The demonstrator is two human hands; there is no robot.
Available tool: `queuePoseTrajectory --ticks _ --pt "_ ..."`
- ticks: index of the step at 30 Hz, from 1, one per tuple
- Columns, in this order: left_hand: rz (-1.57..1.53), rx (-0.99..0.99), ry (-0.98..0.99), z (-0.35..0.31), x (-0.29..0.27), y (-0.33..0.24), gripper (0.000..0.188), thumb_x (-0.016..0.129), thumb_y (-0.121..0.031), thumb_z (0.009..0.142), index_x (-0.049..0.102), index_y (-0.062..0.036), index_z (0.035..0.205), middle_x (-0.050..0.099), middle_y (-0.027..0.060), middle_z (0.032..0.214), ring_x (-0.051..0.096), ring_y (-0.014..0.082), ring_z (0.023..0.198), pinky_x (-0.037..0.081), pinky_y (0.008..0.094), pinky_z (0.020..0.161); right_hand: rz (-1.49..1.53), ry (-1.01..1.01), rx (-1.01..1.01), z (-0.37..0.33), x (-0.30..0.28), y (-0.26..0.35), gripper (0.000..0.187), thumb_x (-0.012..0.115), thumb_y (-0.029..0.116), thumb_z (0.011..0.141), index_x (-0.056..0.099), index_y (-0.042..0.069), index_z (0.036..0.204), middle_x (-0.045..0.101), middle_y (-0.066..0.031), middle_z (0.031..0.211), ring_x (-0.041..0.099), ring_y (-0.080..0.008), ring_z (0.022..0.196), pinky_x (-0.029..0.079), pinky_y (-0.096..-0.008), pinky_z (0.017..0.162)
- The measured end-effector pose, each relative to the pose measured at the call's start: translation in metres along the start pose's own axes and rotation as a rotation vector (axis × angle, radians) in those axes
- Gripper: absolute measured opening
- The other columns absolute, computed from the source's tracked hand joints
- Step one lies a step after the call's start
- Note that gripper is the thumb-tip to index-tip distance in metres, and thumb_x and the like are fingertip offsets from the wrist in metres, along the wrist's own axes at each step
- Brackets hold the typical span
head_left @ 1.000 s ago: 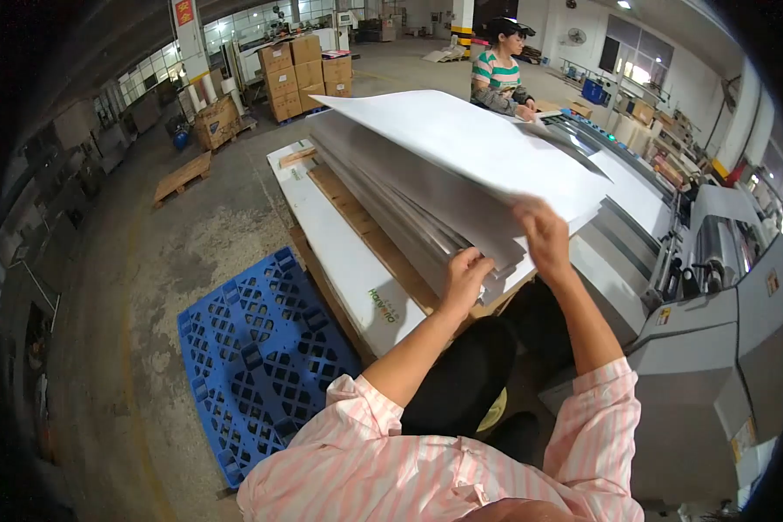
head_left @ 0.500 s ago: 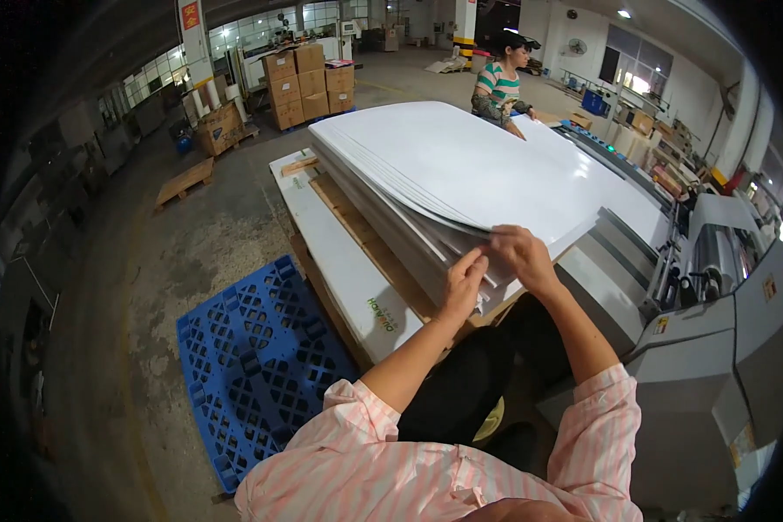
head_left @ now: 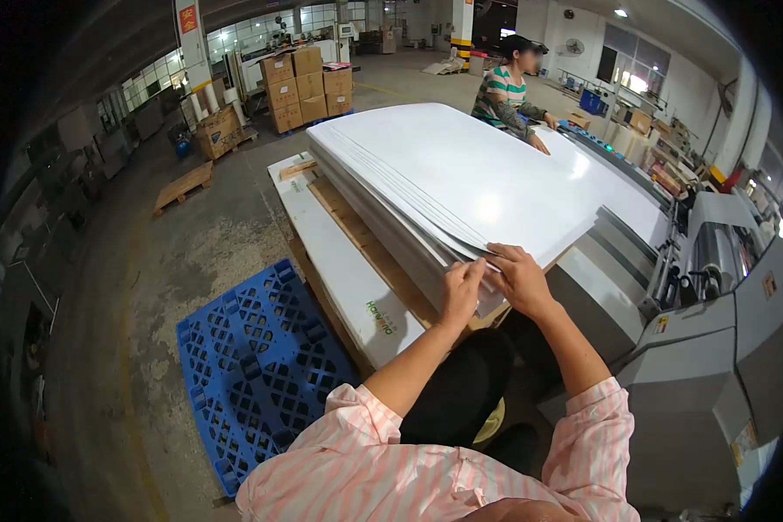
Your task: Aligning and stacking large white sheets of material near an industrial machine.
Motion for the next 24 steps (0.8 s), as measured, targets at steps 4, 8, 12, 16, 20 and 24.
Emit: queuePoseTrajectory --ticks 4,8,12,16,20,24 --pt "-0.096 -0.042 -0.058 0.0 -0.003 0.006 0.026 0.053 -0.02 0.087 0.062 0.0027 0.078 0.053 0.0022 0.073 0.048 0.0085 0.07 0.039 0.0231 0.06 0.025 -0.043 -0.06 -0.005 -0.006 0.012 0.027 0.056 0.019 0.081 0.06 0.004 0.103 0.053 -0.0132 0.114 0.049 -0.0306 0.103 0.038 -0.0391 0.087" --pt "-0.046 -0.029 -0.054 -0.004 -0.01 -0.001 0.024 0.054 -0.019 0.085 0.061 0.0038 0.078 0.054 0.0026 0.073 0.05 0.0089 0.069 0.039 0.0233 0.06 0.162 -0.285 -0.081 -0.026 -0.022 0.042 0.025 0.059 0.004 0.074 0.06 0.005 0.099 0.054 -0.014 0.11 0.051 -0.0305 0.096 0.042 -0.0361 0.079" --pt "0.031 -0.041 0.008 0.002 -0.015 0.009 0.024 0.056 -0.018 0.082 0.06 0.0045 0.078 0.053 0.0016 0.066 0.049 0.0092 0.062 0.039 0.024 0.055 0.269 -0.477 0.086 -0.079 -0.008 0.055 0.027 0.056 -0.003 0.073 0.059 0.003 0.099 0.053 -0.016 0.109 0.052 -0.0296 0.094 0.044 -0.0341 0.076" --pt "-0.012 -0.221 0.013 0.002 0.003 0.001 0.022 0.054 -0.015 0.083 0.057 0.0022 0.07 0.052 0.0043 0.063 0.048 0.0098 0.056 0.038 0.0258 0.05 0.354 -0.458 0.415 -0.178 0.023 0.032 0.02 0.058 0.0 0.075 0.062 0.003 0.094 0.055 -0.0136 0.107 0.052 -0.0283 0.1 0.042 -0.0337 0.084" --pt "-0.031 -0.265 -0.119 0.007 -0.013 0.02 0.019 0.053 -0.013 0.085 0.06 0.0039 0.092 0.06 0.0063 0.072 0.055 0.0117 0.059 0.044 0.0247 0.049 0.484 -0.508 0.774 -0.278 0.081 0.024 0.015 0.056 0.01 0.078 0.064 0.003 0.09 0.059 -0.0112 0.1 0.057 -0.0238 0.093 0.045 -0.0328 0.081" --pt "0.056 -0.154 -0.107 0.011 -0.02 0.013 0.027 0.05 -0.016 0.085 0.057 0.0061 0.098 0.056 0.0086 0.08 0.053 0.0169 0.065 0.044 0.0284 0.055 0.405 -0.584 1.003 -0.336 0.106 0.03 0.018 0.052 0.016 0.08 0.064 0.006 0.09 0.059 -0.0109 0.096 0.057 -0.0258 0.09 0.046 -0.033 0.077"
Point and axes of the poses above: each hand's wrist, its own z-axis towards the middle knuckle, its own x-axis out of the palm, y = z × x, the point moved 4 cm from there along z, towards the middle knuckle
